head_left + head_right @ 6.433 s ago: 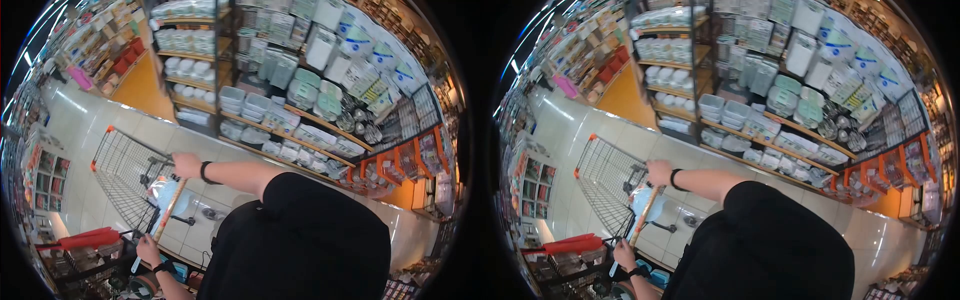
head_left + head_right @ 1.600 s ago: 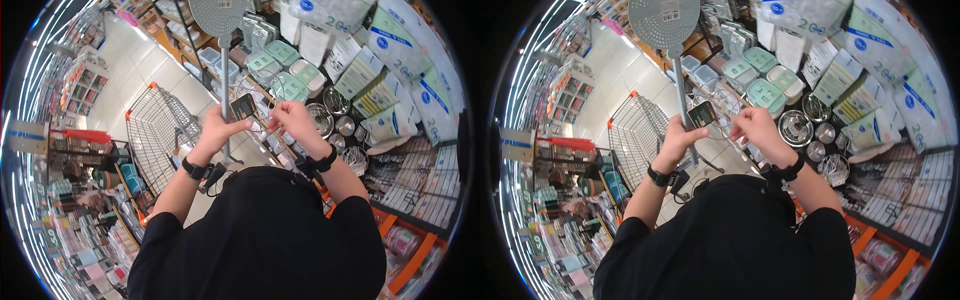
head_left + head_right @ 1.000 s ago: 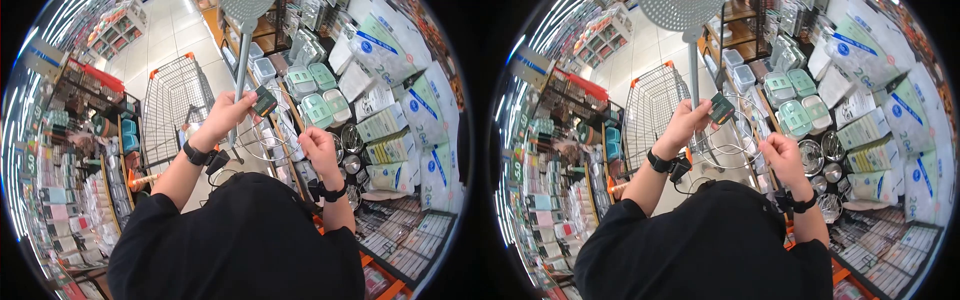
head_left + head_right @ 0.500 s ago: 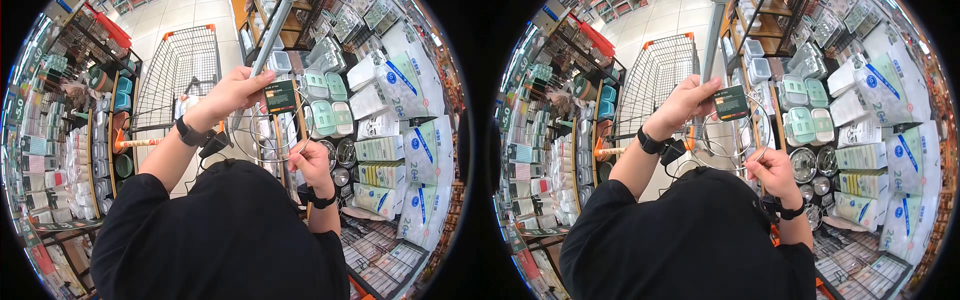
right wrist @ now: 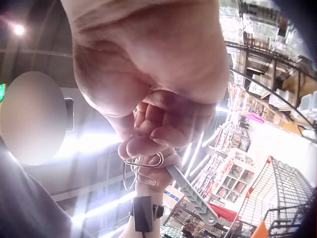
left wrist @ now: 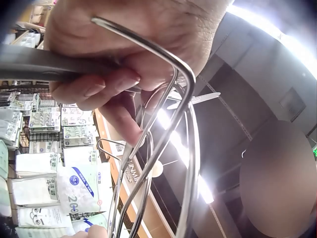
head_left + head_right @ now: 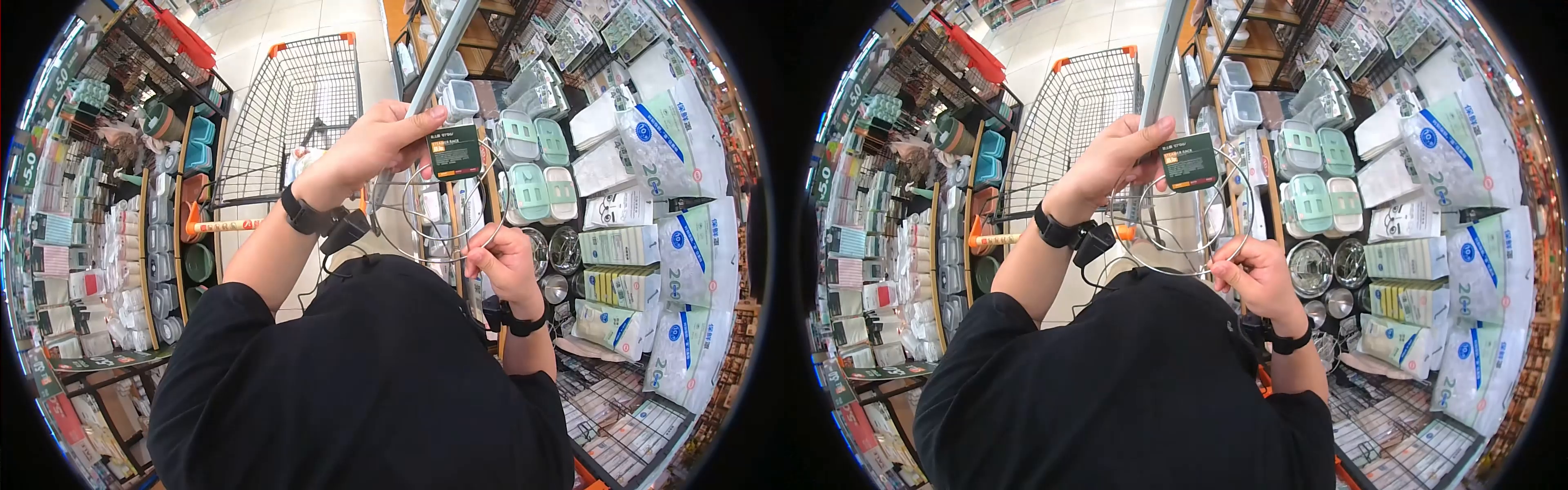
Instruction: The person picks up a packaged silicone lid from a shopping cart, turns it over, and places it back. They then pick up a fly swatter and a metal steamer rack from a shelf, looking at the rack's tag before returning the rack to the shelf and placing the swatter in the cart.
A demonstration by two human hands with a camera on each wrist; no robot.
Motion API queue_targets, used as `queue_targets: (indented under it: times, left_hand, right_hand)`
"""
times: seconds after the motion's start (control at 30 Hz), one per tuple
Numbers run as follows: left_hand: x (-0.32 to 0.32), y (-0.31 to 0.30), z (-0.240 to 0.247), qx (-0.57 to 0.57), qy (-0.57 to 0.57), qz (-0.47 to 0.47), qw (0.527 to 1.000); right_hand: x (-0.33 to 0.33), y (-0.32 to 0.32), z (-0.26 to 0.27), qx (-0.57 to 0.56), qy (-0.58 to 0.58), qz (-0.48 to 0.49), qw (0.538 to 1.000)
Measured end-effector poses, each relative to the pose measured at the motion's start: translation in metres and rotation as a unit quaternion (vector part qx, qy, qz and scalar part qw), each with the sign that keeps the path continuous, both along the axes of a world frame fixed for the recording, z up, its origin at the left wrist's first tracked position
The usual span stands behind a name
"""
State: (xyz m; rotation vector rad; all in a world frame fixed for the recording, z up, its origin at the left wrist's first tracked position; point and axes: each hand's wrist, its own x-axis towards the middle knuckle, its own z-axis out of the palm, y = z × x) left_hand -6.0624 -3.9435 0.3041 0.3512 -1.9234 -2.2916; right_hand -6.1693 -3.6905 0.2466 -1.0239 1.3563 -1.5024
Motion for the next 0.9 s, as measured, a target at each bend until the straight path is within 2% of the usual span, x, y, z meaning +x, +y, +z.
queue_targets:
  times: [0.13,0.33,0.43,0.5,0.53,0.6,0.67,0.73,0.77,0.8,0.83,0.87,0.9]
  left_hand:
    - [-0.002,-0.002,-0.001,-0.005,0.000,-0.002,1.000]
    - [-0.009,-0.004,-0.002,0.000,-0.007,0.018,1.000]
    - [-0.013,-0.007,-0.007,0.017,-0.003,0.021,1.000]
    - [-0.015,-0.008,-0.010,0.014,-0.005,0.030,0.999]
    - [-0.016,-0.008,-0.011,0.011,-0.006,0.042,0.999]
    - [-0.018,-0.008,-0.016,0.009,-0.009,0.068,0.998]
    - [-0.022,-0.010,-0.026,0.005,-0.009,0.095,0.995]
    - [-0.028,-0.014,-0.038,-0.098,0.003,0.234,0.967]
    - [-0.025,-0.016,-0.037,-0.116,-0.001,0.228,0.967]
    - [-0.022,-0.018,-0.035,-0.134,-0.005,0.222,0.966]
    - [-0.021,-0.021,-0.038,-0.080,-0.019,0.196,0.977]
    - [-0.020,-0.022,-0.039,-0.025,-0.034,0.171,0.984]
    - [-0.017,-0.022,-0.038,0.011,-0.028,0.137,0.990]
  right_hand:
    - [-0.002,-0.002,0.001,-0.007,0.005,0.007,1.000]
    - [-0.002,-0.006,-0.009,-0.012,0.026,-0.041,0.999]
    - [-0.003,-0.012,-0.016,-0.069,0.080,-0.052,0.993]
    - [0.005,-0.017,-0.011,-0.069,-0.011,-0.101,0.992]
    - [0.003,-0.015,-0.007,-0.070,-0.012,-0.105,0.992]
    - [-0.003,-0.007,-0.001,0.047,-0.126,-0.049,0.990]
    - [-0.002,-0.007,-0.010,0.006,-0.115,-0.063,0.991]
    - [0.002,-0.015,-0.011,-0.057,0.094,-0.176,0.978]
    - [-0.001,-0.017,-0.011,-0.059,0.093,-0.181,0.977]
    - [-0.007,-0.020,-0.011,-0.095,0.244,-0.216,0.941]
    - [-0.011,-0.023,-0.011,-0.126,0.388,-0.245,0.880]
    - [-0.015,-0.024,-0.009,-0.126,0.387,-0.248,0.879]
    - [-0.018,-0.025,-0.007,-0.130,0.470,-0.258,0.834]
